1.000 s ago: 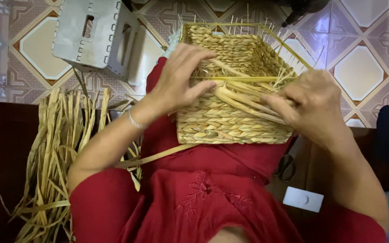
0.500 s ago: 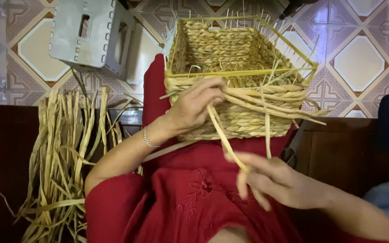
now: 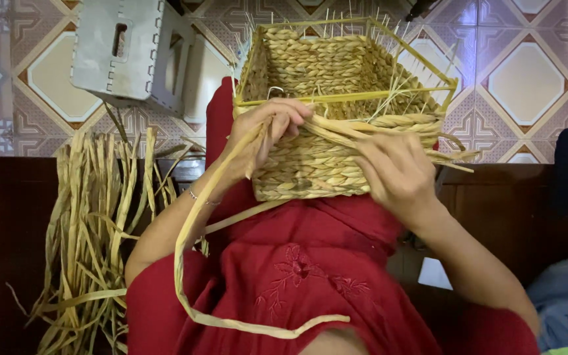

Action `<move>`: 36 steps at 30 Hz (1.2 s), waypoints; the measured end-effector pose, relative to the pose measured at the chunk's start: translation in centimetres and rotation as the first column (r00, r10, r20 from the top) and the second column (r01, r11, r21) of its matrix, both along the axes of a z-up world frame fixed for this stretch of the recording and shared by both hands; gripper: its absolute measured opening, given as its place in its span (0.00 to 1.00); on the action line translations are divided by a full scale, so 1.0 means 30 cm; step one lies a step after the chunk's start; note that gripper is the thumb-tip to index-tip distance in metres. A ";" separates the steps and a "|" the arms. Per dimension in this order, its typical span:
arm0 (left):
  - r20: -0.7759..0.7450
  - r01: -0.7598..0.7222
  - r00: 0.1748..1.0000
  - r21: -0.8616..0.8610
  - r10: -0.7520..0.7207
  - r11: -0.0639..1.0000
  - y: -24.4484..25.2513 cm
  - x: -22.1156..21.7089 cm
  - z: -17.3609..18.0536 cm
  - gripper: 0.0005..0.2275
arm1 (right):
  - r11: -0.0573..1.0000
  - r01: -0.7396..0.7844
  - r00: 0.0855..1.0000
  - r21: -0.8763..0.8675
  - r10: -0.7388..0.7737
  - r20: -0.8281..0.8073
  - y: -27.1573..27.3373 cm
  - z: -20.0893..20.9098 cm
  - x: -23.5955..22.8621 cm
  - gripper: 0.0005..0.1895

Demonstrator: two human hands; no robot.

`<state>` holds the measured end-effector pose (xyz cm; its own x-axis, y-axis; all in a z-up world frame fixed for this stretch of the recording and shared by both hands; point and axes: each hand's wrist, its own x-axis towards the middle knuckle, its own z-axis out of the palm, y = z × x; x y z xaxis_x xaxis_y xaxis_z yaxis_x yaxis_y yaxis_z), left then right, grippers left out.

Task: The person weaves a basket by hand, threading and wrapping dried plant fibers around a rectangular frame and vertical stakes. They pull the fibers tight, tuck the ends into the weave, and use shears to trim excess material.

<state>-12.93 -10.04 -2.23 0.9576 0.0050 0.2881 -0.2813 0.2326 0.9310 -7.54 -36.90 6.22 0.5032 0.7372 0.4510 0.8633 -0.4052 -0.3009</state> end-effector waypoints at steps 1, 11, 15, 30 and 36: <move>0.020 -0.006 1.000 0.003 0.006 1.000 0.002 0.002 -0.003 0.11 | 0.999 0.014 0.987 -0.037 -0.008 0.161 0.046 0.017 0.024 0.15; 0.012 -0.013 1.000 0.107 0.012 0.994 0.042 0.018 0.030 0.11 | 0.992 -0.020 0.965 -0.123 0.051 0.259 0.075 -0.084 0.115 0.10; 0.057 0.025 0.998 0.081 -0.029 0.996 0.045 0.019 0.009 0.10 | 0.993 -0.050 0.984 -0.104 0.067 0.165 0.096 -0.069 0.185 0.07; 0.350 -0.169 0.933 0.617 -0.076 0.768 0.235 0.026 0.161 0.14 | 0.968 0.185 0.933 -0.168 -0.119 0.341 0.127 -0.074 0.164 0.08; 0.120 -0.096 0.993 0.729 0.011 0.677 0.283 0.314 0.184 0.12 | 0.929 0.312 0.908 -0.200 -0.230 0.350 0.139 -0.171 0.193 0.20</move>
<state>-3.51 -1.55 3.30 0.9292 -0.1978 0.3123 -0.3693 -0.5304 0.7631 -1.77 -32.73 1.09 0.5615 0.7002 0.4409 0.7414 -0.6623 0.1075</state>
